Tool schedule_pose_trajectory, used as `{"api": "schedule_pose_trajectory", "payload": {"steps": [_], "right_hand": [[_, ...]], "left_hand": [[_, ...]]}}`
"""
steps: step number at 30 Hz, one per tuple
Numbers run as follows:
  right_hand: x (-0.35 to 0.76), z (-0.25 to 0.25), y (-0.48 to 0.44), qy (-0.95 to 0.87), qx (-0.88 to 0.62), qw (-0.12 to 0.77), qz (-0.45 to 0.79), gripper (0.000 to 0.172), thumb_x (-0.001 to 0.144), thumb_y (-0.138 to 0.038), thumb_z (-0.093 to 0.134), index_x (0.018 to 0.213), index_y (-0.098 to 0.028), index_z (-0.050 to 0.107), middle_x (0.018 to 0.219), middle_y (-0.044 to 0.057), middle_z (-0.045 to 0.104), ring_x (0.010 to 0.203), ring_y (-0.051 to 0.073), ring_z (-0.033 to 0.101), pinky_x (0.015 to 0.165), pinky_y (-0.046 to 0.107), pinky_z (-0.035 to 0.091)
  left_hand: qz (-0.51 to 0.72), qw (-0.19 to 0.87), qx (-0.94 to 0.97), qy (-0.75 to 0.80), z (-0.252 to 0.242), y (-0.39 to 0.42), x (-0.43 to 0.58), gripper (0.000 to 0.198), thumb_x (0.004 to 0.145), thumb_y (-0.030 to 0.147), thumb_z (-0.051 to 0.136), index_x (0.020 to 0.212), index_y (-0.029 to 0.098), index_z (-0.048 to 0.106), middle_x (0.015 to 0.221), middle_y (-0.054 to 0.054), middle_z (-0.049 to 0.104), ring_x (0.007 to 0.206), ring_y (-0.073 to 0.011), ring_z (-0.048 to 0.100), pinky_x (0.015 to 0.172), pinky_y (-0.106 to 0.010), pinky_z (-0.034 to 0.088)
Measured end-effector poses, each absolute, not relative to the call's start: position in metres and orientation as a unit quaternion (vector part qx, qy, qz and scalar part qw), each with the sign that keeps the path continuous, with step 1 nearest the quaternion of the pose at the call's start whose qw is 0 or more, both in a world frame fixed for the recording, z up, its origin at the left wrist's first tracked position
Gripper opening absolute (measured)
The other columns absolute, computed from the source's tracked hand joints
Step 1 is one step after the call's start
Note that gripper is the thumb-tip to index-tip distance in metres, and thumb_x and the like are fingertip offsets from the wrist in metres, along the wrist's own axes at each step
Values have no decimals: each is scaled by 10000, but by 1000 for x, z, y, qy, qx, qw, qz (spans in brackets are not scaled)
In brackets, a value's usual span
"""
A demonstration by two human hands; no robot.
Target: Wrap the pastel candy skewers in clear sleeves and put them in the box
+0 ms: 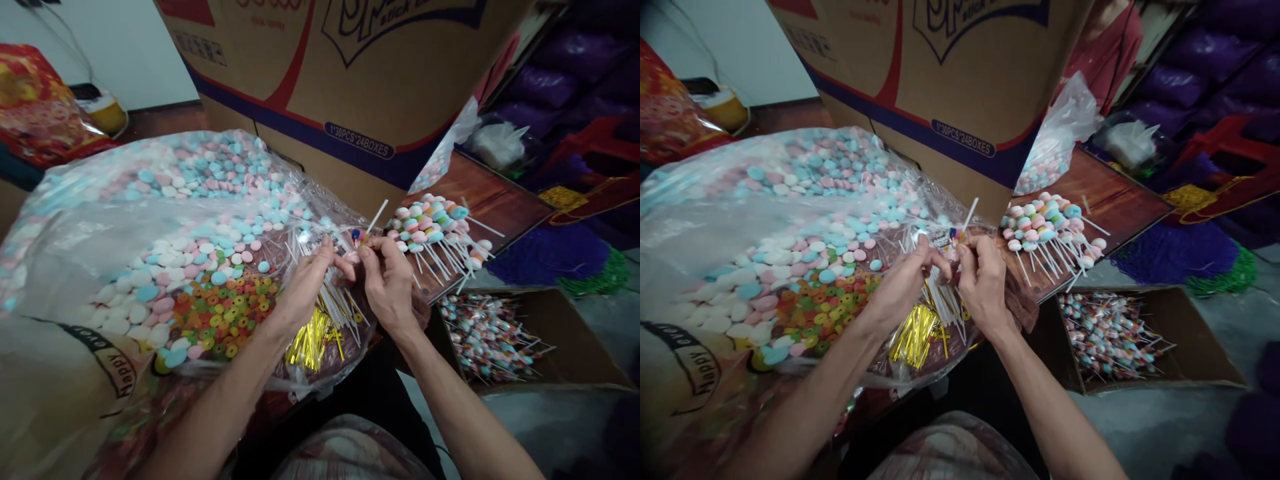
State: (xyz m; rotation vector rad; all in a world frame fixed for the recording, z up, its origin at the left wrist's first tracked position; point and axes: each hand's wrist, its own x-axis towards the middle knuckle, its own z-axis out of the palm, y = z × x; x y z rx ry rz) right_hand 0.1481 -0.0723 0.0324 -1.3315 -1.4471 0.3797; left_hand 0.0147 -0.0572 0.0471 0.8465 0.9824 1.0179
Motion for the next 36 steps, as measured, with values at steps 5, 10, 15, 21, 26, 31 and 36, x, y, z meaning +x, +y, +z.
{"api": "schedule_pose_trajectory", "payload": {"steps": [5,10,15,21,26,31,36], "right_hand": [[148,30,-88,-544,-559,574,249,129,907,-262,565,817,-200,632,758,6,646,700,151,583,700,295,483],[157,25,-105,-477,-569,597,304,137,884,-279,618,796,-189,671,730,-6,635,686,141,574,675,269,478],[162,25,-118,-512,-545,606,272,132,889,-246,612,791,-199,685,767,9,646,720,150,587,690,274,484],[172,11,-138,-391,-519,630,426,199,916,-331,587,879,-207,739,823,32,689,773,175,619,737,310,498],[193,-5,-159,-297,-508,622,518,132,759,-313,773,824,-200,752,695,4,640,647,128,554,610,248,449],[245,-9,-178,-181,-529,678,477,197,655,-328,846,740,-194,730,688,3,624,592,93,514,541,215,423],[315,-17,-177,-93,-550,737,382,221,658,-377,825,747,-203,721,760,9,631,518,72,424,516,256,448]], "left_hand": [[437,720,368,394,36,-65,23,317,784,474,715,759,163,772,891,-88,739,943,-207,617,895,-318,428],[372,805,250,390,30,-70,34,388,753,505,737,984,196,770,974,-72,742,874,-165,623,742,-258,438],[370,829,175,381,34,-77,42,266,703,342,811,911,181,767,889,-57,742,766,-131,624,709,-242,455],[444,757,263,400,51,-88,57,210,662,197,816,861,170,754,914,-64,754,885,-162,673,862,-278,489],[404,662,453,438,46,-98,88,175,690,200,785,864,186,766,839,-54,747,750,-163,662,692,-253,499],[320,555,650,409,40,-59,95,121,814,256,651,848,209,757,864,-52,745,817,-187,657,783,-291,480],[300,340,680,577,27,-6,56,39,730,165,662,734,201,650,713,-14,645,670,-160,569,696,-275,413]]}}
